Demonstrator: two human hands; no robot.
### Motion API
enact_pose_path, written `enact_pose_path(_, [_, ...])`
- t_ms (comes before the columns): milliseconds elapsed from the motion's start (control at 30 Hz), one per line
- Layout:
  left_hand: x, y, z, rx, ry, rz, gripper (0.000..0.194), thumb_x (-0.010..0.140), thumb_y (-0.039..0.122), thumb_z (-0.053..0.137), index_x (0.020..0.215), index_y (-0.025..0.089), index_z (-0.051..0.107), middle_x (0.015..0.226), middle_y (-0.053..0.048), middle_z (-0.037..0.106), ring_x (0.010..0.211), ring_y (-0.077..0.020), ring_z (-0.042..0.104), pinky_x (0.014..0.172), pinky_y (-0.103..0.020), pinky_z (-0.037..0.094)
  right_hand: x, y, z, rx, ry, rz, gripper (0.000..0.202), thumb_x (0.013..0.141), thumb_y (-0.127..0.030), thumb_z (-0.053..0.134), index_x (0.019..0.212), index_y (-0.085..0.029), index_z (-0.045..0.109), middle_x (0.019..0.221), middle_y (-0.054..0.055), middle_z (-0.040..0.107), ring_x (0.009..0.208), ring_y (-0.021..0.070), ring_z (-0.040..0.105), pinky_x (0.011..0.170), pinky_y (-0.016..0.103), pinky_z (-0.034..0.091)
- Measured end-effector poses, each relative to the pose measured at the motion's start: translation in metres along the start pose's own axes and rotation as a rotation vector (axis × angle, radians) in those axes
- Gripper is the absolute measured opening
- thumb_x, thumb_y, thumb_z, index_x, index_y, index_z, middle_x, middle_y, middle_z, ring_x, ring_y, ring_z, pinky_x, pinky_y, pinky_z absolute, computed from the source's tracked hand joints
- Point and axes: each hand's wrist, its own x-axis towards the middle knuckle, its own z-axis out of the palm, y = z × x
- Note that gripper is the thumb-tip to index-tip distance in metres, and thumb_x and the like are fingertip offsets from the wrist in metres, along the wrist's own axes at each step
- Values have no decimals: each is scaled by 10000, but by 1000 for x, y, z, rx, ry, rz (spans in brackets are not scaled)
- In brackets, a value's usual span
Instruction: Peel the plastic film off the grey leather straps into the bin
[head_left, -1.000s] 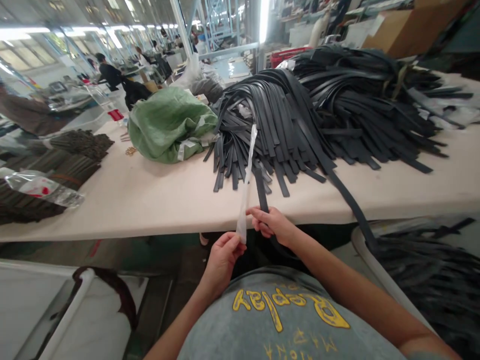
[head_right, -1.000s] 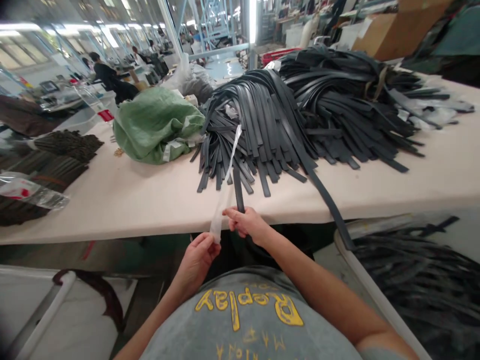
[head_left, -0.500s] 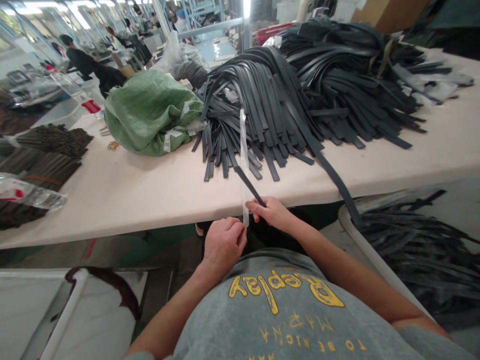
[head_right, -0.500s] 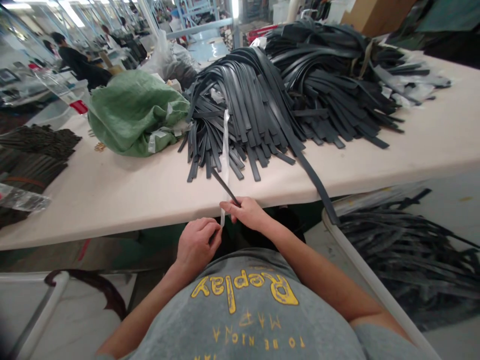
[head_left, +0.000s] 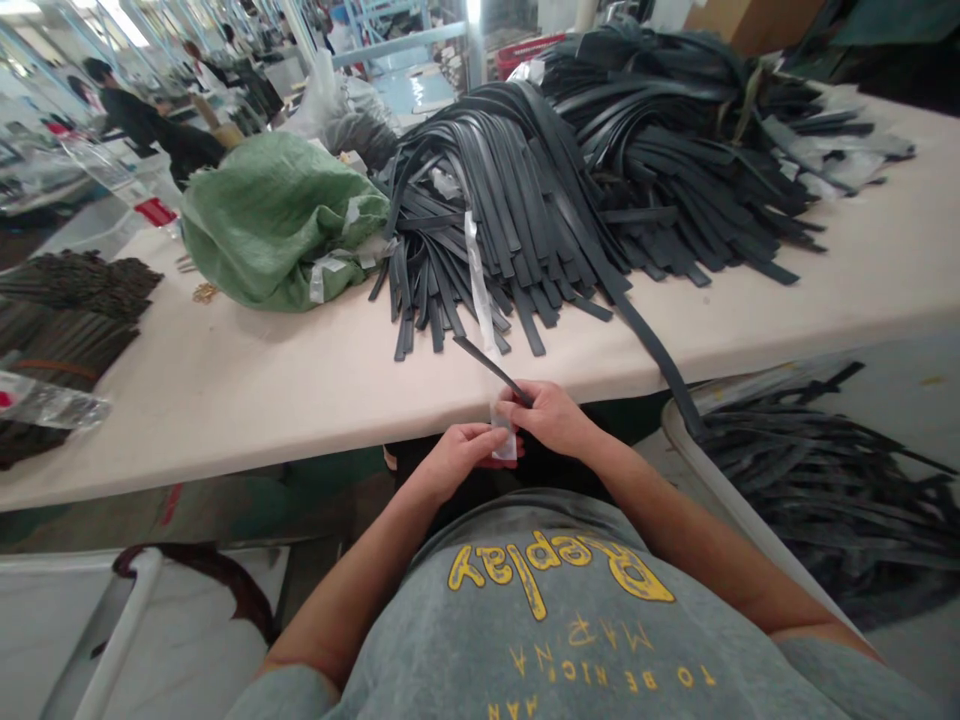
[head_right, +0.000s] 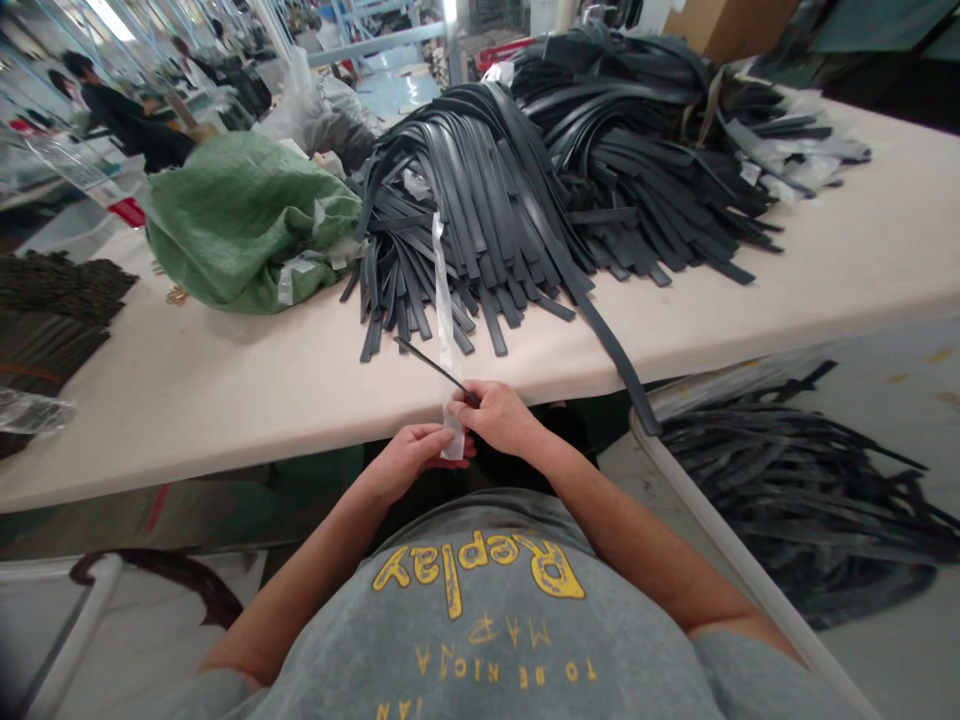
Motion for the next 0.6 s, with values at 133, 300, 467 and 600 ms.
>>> enact_pose_path(133, [12,5,9,-111,1,-46,417,634,454,843,851,107,756,855,-121,758,728,-184,691,728,-280,523,-8,2,-11,7,63,-14,313,903,-433,500,756,-173,596,602,-18,586,552,121,509,568,249,400])
enact_pose_path(300, [27,27,14,-508,199,87,297,650,349,862,716,139,663,704,-12,697,615,-117,658,660,-237,529,-39,1,-24,59,-39,70,532,989,-573,297,859,-172,622,642,3,636,447,104,475,468,239,362])
enact_pose_path(467, [43,57,24,-792,302,125,175,826,303,735,785,164,637,771,7,714,664,-115,687,715,-252,541,-61,-4,-8,-151,-228,150,518,1004,-485,335,718,-174,634,634,37,671,615,156,603,611,258,415])
enact_pose_path(600, [44,68,32,-821,248,157,158,878,298,678,800,163,650,779,0,724,692,-123,698,735,-259,545,-57,-1,3,-206,-244,171,470,1001,-411,352,713,-178,641,631,32,677,609,159,606,603,259,394])
